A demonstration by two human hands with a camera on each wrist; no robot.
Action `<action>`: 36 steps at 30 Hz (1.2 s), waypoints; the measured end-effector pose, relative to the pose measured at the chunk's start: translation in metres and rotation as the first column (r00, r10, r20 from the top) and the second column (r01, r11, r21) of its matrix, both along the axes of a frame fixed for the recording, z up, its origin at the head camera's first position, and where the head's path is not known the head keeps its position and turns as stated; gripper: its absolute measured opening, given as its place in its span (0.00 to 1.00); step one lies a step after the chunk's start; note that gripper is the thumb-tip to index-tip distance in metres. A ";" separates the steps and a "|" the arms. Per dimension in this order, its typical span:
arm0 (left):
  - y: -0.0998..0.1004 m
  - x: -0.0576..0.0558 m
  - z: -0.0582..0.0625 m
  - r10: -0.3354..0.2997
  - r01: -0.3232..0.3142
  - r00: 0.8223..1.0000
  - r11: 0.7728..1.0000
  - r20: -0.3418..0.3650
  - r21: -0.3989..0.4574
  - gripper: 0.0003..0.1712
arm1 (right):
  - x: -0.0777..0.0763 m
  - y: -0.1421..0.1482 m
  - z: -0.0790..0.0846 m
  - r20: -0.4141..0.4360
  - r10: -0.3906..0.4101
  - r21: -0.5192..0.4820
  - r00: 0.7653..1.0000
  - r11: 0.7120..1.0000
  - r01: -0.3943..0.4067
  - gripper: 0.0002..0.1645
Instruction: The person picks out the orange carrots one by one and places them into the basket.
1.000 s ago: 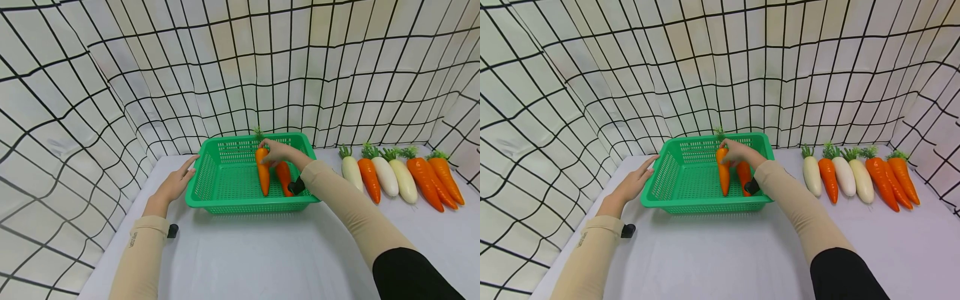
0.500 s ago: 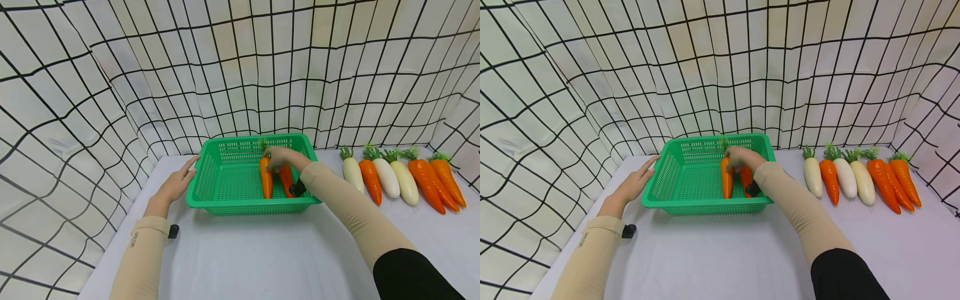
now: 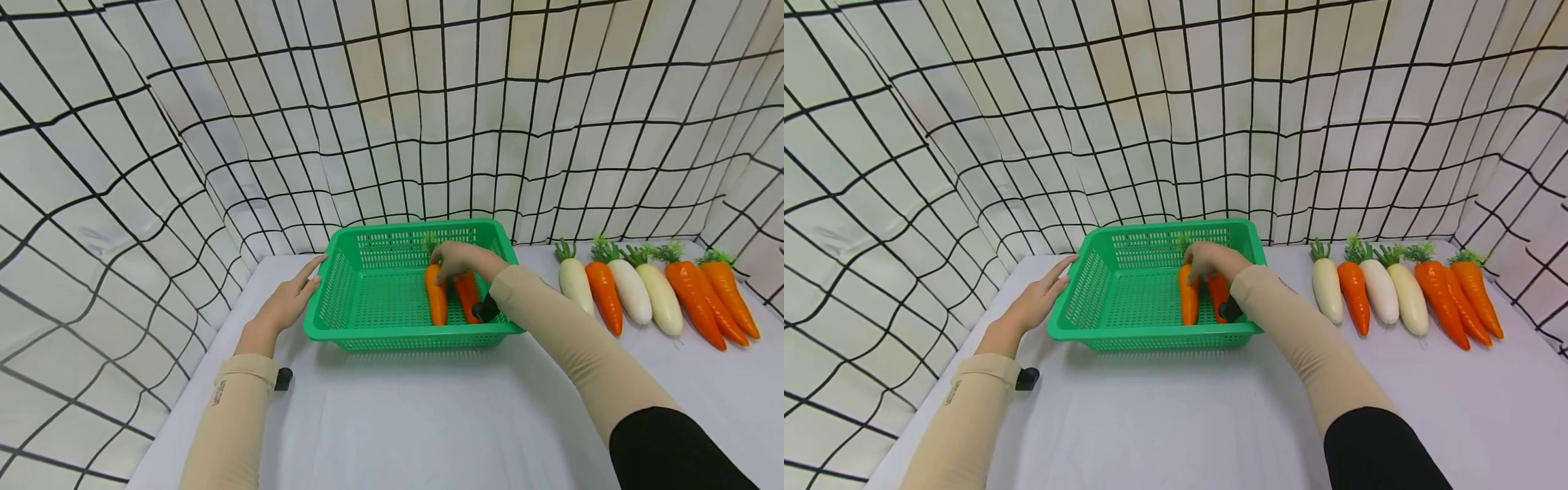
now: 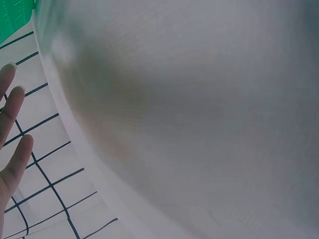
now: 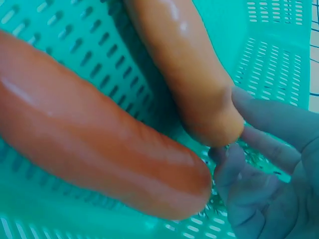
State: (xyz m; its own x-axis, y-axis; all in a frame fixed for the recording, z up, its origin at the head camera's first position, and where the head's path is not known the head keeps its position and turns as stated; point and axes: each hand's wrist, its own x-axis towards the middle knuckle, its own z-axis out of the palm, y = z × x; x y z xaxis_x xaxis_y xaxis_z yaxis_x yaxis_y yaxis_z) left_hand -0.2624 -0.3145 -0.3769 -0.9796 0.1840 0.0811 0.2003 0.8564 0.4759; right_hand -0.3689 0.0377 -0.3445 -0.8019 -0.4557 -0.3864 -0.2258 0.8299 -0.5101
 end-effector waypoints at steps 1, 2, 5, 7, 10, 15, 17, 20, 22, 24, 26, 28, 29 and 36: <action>0.000 0.000 0.000 0.000 0.000 1.000 1.000 0.000 -0.002 0.35 | 0.000 0.001 0.001 -0.003 0.002 -0.006 1.000 1.000 -0.002 0.34; 0.000 0.000 0.000 0.000 0.000 1.000 1.000 0.000 -0.004 0.35 | 0.001 0.002 0.003 -0.005 0.004 -0.016 1.000 1.000 -0.004 0.33; 0.000 0.000 0.000 0.002 -0.002 1.000 1.000 0.003 -0.005 0.35 | 0.002 0.007 0.008 -0.011 0.013 -0.052 1.000 0.999 -0.013 0.31; 0.001 0.000 0.000 -0.001 0.000 1.000 1.000 0.000 -0.007 0.35 | 0.002 0.011 0.012 -0.020 0.024 -0.083 1.000 0.996 -0.026 0.30; 0.000 0.000 0.000 0.000 0.000 1.000 1.000 0.004 -0.005 0.35 | 0.003 0.018 0.021 -0.035 0.037 -0.141 0.999 0.989 -0.042 0.29; -0.001 -0.001 -0.001 0.000 0.001 1.000 1.000 0.007 -0.014 0.35 | 0.007 0.029 0.040 -0.070 0.055 -0.194 0.996 0.979 -0.067 0.28; -0.001 -0.001 -0.001 -0.002 0.002 1.000 1.000 0.004 -0.017 0.35 | 0.009 0.034 0.047 -0.078 0.049 -0.211 0.996 0.975 -0.065 0.28; -0.001 -0.001 -0.001 -0.003 0.003 1.000 1.000 0.001 -0.016 0.35 | 0.013 0.041 0.055 -0.111 0.048 -0.224 0.993 0.972 -0.072 0.26; -0.001 -0.001 0.000 -0.003 0.003 1.000 1.000 0.001 -0.011 0.35 | 0.017 0.047 0.060 -0.127 0.048 -0.232 0.991 0.970 -0.076 0.26; 0.000 0.000 0.001 -0.004 0.004 1.000 1.000 0.002 -0.009 0.35 | 0.021 0.053 0.064 -0.153 0.049 -0.239 0.987 0.967 -0.085 0.25; -0.001 0.000 0.001 -0.003 0.003 1.000 1.000 0.003 -0.008 0.35 | 0.025 0.060 0.068 -0.179 0.051 -0.255 0.982 0.962 -0.096 0.24; 0.000 0.001 0.001 -0.002 0.002 1.000 1.000 0.003 -0.007 0.35 | 0.029 0.069 0.071 -0.209 0.044 -0.270 0.977 0.958 -0.101 0.25; 0.000 0.001 0.001 -0.001 0.001 1.000 1.000 0.003 -0.008 0.34 | 0.031 0.073 0.071 -0.227 0.039 -0.276 0.973 0.956 -0.102 0.25; 0.002 0.002 0.001 -0.005 0.005 1.000 1.000 0.003 0.002 0.34 | 0.046 0.111 0.072 -0.326 -0.035 -0.293 0.945 0.954 -0.066 0.24</action>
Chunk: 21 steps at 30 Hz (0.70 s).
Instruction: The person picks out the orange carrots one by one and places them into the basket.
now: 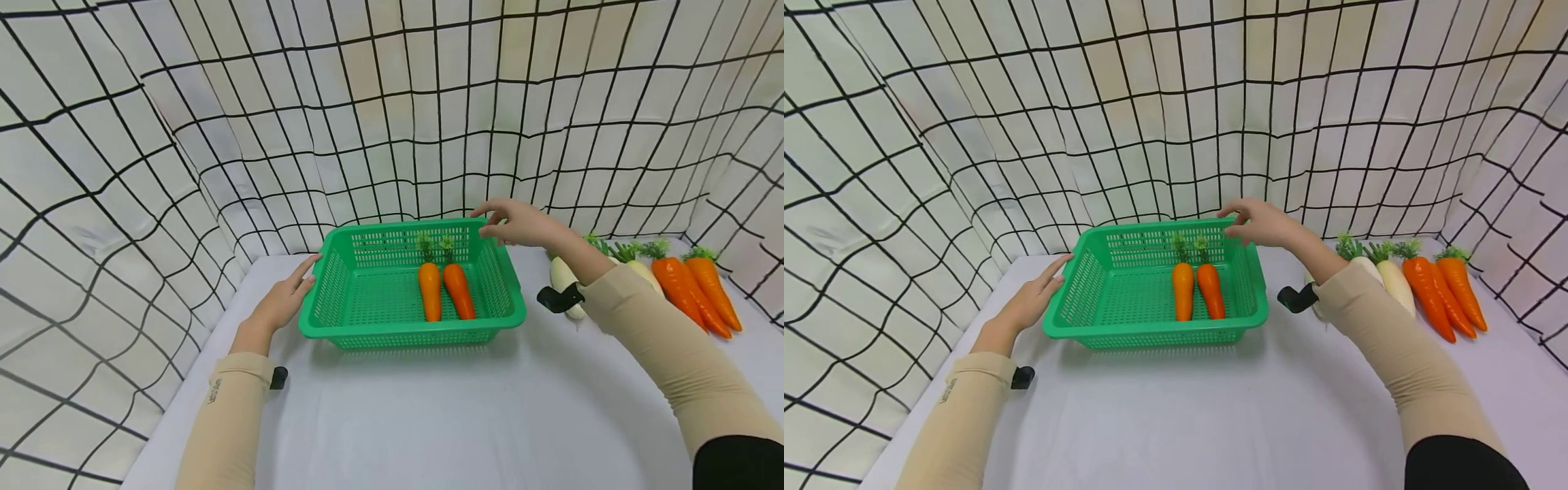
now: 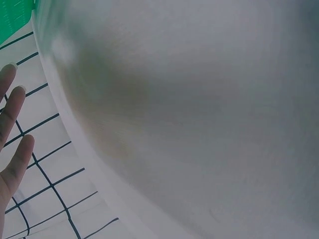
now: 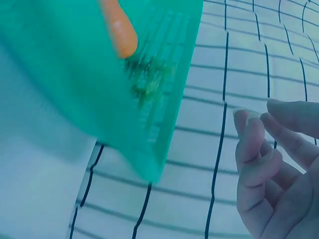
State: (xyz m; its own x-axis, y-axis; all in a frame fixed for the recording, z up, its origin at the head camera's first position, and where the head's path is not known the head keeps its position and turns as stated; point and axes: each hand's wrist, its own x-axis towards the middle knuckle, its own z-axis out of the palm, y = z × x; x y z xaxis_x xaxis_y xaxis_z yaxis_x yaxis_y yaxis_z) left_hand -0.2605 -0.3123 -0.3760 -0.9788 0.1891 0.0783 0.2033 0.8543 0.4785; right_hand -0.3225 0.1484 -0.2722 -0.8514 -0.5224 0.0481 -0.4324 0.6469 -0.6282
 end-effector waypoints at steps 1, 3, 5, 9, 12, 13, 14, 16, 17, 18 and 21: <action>0.001 0.000 0.000 -0.003 0.003 1.000 1.000 -0.001 0.002 0.34 | 0.003 0.006 -0.001 -0.009 -0.013 -0.001 1.000 1.000 0.013 0.24; 0.002 -0.001 -0.001 -0.008 0.008 1.000 1.000 -0.002 0.003 0.34 | 0.008 0.018 -0.003 -0.018 -0.045 -0.003 0.999 0.999 0.045 0.24; 0.002 -0.001 -0.001 -0.010 0.010 1.000 1.000 -0.006 0.002 0.34 | 0.013 0.030 -0.005 -0.029 -0.065 0.005 0.997 0.998 0.065 0.24; 0.001 -0.001 0.000 -0.008 0.008 1.000 1.000 -0.015 -0.002 0.34 | 0.018 0.053 -0.008 -0.044 -0.103 0.037 0.994 0.994 0.104 0.25; 0.001 -0.001 -0.001 -0.009 0.009 1.000 1.000 -0.018 -0.002 0.34 | 0.020 0.068 -0.011 -0.053 -0.117 0.060 0.992 0.991 0.121 0.25; 0.001 -0.001 -0.001 -0.010 0.010 1.000 1.000 -0.016 -0.004 0.34 | 0.021 0.072 -0.013 -0.055 -0.121 0.065 0.991 0.990 0.124 0.25; 0.000 -0.002 -0.001 -0.009 0.009 1.000 1.000 -0.013 -0.006 0.34 | 0.022 0.077 -0.015 -0.057 -0.119 0.065 0.991 0.990 0.123 0.25; 0.000 -0.002 -0.002 -0.005 0.005 1.000 1.000 -0.006 -0.007 0.35 | 0.024 0.086 -0.019 -0.059 -0.128 0.081 0.990 0.988 0.132 0.25; -0.001 -0.002 -0.002 -0.003 0.003 1.000 1.000 -0.002 -0.008 0.35 | 0.024 0.091 -0.022 -0.055 -0.134 0.092 0.989 0.986 0.139 0.25; -0.001 -0.002 -0.003 -0.003 0.003 1.000 1.000 -0.001 -0.008 0.35 | 0.025 0.096 -0.024 -0.049 -0.140 0.102 0.989 0.984 0.144 0.25; -0.002 -0.003 -0.003 -0.002 0.002 1.000 1.000 -0.003 -0.003 0.35 | 0.027 0.111 -0.032 -0.015 -0.159 0.153 0.987 0.975 0.159 0.26</action>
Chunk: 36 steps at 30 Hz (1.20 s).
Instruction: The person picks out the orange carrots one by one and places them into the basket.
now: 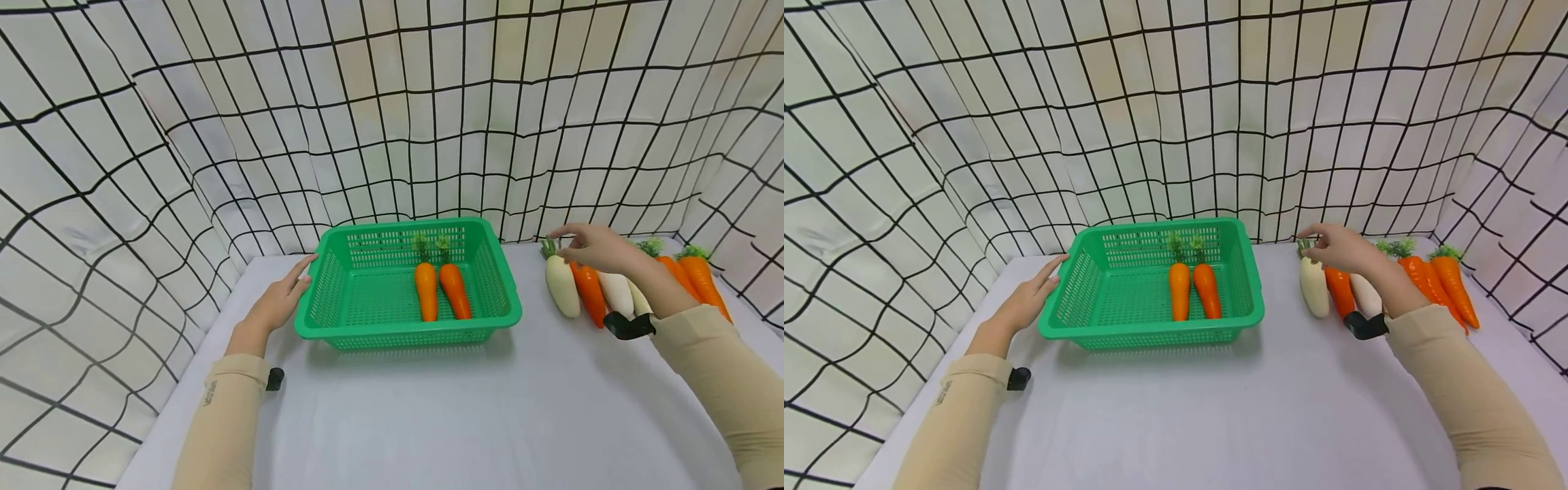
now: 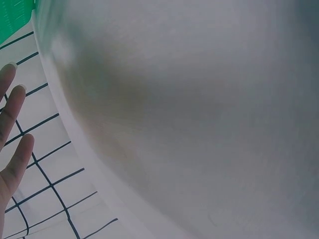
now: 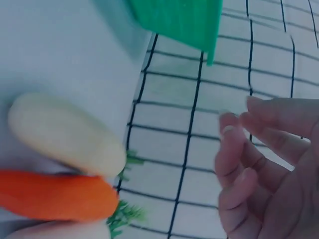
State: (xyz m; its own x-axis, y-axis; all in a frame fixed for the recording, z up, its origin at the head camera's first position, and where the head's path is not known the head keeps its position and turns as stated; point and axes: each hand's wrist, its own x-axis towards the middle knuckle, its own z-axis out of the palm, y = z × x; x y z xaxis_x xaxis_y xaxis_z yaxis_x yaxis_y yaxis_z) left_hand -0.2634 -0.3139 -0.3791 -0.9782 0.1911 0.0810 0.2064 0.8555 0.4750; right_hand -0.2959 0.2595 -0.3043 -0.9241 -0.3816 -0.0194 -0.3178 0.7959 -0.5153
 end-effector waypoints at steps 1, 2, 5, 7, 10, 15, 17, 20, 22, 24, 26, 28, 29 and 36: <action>-0.001 0.000 0.000 -0.001 0.001 1.000 1.000 -0.001 0.001 0.35 | 0.000 0.005 -0.003 0.013 -0.004 0.016 1.000 1.000 0.004 0.26; -0.001 -0.001 0.000 -0.002 0.002 1.000 1.000 -0.002 0.002 0.35 | 0.000 0.010 -0.006 0.030 -0.011 0.024 1.000 1.000 0.010 0.26; -0.001 -0.001 0.001 -0.006 0.006 1.000 1.000 -0.003 0.004 0.35 | -0.002 0.024 -0.017 0.053 -0.028 0.049 0.998 0.998 0.025 0.26; -0.001 -0.001 0.001 -0.005 0.005 1.000 1.000 -0.001 0.006 0.35 | -0.004 0.032 -0.024 0.062 -0.043 0.059 0.997 0.997 0.040 0.26; 0.000 -0.001 0.001 -0.005 0.005 1.000 1.000 0.001 0.006 0.35 | -0.004 0.041 -0.033 0.077 -0.069 0.060 0.995 0.996 0.064 0.26; 0.001 -0.001 0.000 -0.005 0.005 1.000 1.000 0.000 0.008 0.35 | -0.004 0.048 -0.045 0.136 -0.118 0.033 0.984 0.993 0.115 0.29; 0.001 -0.001 0.000 -0.004 0.004 1.000 1.000 -0.002 0.009 0.35 | -0.005 0.049 -0.049 0.138 -0.145 0.030 0.980 0.989 0.142 0.30; 0.001 0.000 0.001 -0.006 0.006 1.000 1.000 -0.010 0.011 0.34 | -0.006 0.051 -0.052 0.118 -0.184 0.035 0.976 0.983 0.181 0.30; 0.001 0.001 0.002 -0.007 0.007 1.000 1.000 -0.012 0.011 0.34 | -0.007 0.052 -0.054 0.096 -0.197 0.049 0.976 0.980 0.193 0.30; 0.000 0.001 0.002 -0.007 0.007 1.000 1.000 -0.011 0.012 0.34 | -0.006 0.053 -0.056 0.079 -0.205 0.069 0.976 0.977 0.200 0.31; 0.000 0.001 0.002 -0.005 0.005 1.000 1.000 -0.009 0.012 0.34 | -0.006 0.054 -0.057 0.063 -0.210 0.094 0.976 0.974 0.204 0.31; 0.000 0.001 0.002 -0.003 0.003 1.000 1.000 -0.008 0.016 0.34 | -0.006 0.053 -0.059 0.055 -0.217 0.120 0.975 0.971 0.209 0.32; 0.000 0.001 0.001 -0.001 0.002 1.000 1.000 -0.008 0.017 0.34 | -0.006 0.053 -0.059 0.062 -0.222 0.126 0.973 0.969 0.213 0.33; -0.002 0.000 -0.002 0.002 -0.002 1.000 1.000 -0.003 0.019 0.34 | -0.007 0.043 -0.058 0.150 -0.266 0.149 0.952 0.958 0.244 0.37</action>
